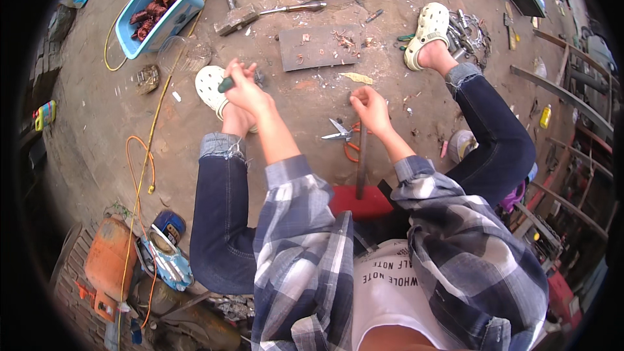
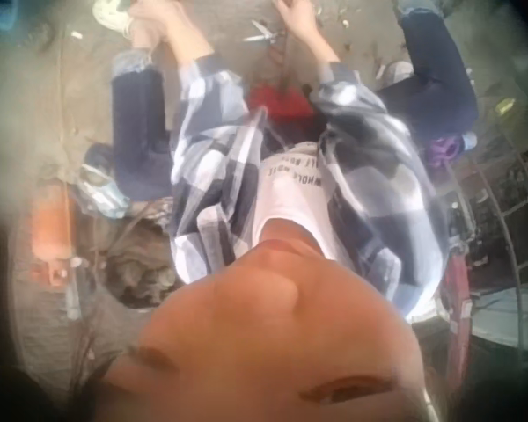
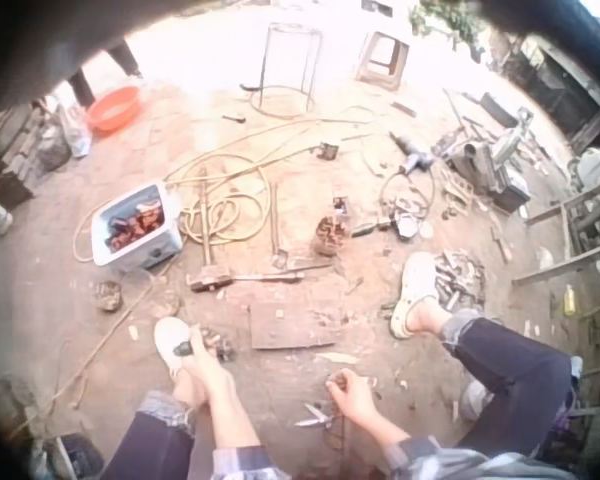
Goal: The person sits on the floor and repeatedly hammers a small metal piece placed on a flat metal plate. They use a hammer and a small green-handled tool to hold and adjust the metal piece while striking it.
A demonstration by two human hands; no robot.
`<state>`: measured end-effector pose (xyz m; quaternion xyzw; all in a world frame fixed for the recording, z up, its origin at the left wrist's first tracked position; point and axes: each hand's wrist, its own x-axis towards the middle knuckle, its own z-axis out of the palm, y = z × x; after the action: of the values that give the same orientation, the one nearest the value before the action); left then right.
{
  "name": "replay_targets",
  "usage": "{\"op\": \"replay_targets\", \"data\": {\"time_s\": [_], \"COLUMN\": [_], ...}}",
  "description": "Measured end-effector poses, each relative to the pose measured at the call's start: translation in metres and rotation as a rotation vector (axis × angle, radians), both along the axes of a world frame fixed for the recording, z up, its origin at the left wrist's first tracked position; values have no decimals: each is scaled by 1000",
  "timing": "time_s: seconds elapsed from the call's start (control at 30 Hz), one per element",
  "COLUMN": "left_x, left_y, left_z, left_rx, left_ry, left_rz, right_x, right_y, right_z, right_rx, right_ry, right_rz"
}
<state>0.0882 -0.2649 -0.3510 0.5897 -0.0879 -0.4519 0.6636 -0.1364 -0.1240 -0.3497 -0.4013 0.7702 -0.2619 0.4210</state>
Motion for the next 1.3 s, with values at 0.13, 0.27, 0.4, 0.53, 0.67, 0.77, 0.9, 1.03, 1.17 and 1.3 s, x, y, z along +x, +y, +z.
{"op": "replay_targets", "data": {"time_s": [0.13, 0.27, 0.4, 0.53, 0.67, 0.77, 0.9, 1.03, 1.17, 1.3], "left_x": [-73, -98, -108, -109, -105, -102, -104, -102, -102, -101], "left_y": [59, 80, 76, 75, 75, 73, 73, 72, 73, 73], "left_z": [-12, -28, -26, -29, -35, -31, -35, -33, -38, -39], "left_rx": [84, 123, 114, 133, 135, 159, 149, 163, 145, 150], "left_ry": [48, 66, 96, 99, 114, 97, 106, 100, 95, 94], "left_rz": [-105, -161, -236, -253, -234, -218, -197, -194, -184, -173], "right_x": [6, 19, 12, 8, 10, 14, 10, 7, 2, 8], "right_y": [-44, -75, -90, -95, -98, -94, -86, -91, -93, -93], "right_z": [-32, -54, -65, -72, -74, -73, -77, -78, -78, -75], "right_rx": [-90, -140, -203, -216, -98, -77, -219, -222, -209, -97], "right_ry": [72, 161, 381, 465, 255, 173, 350, 379, 457, 361], "right_rz": [-75, -67, 68, 96, -96, -172, -8, 0, 55, -79]}}
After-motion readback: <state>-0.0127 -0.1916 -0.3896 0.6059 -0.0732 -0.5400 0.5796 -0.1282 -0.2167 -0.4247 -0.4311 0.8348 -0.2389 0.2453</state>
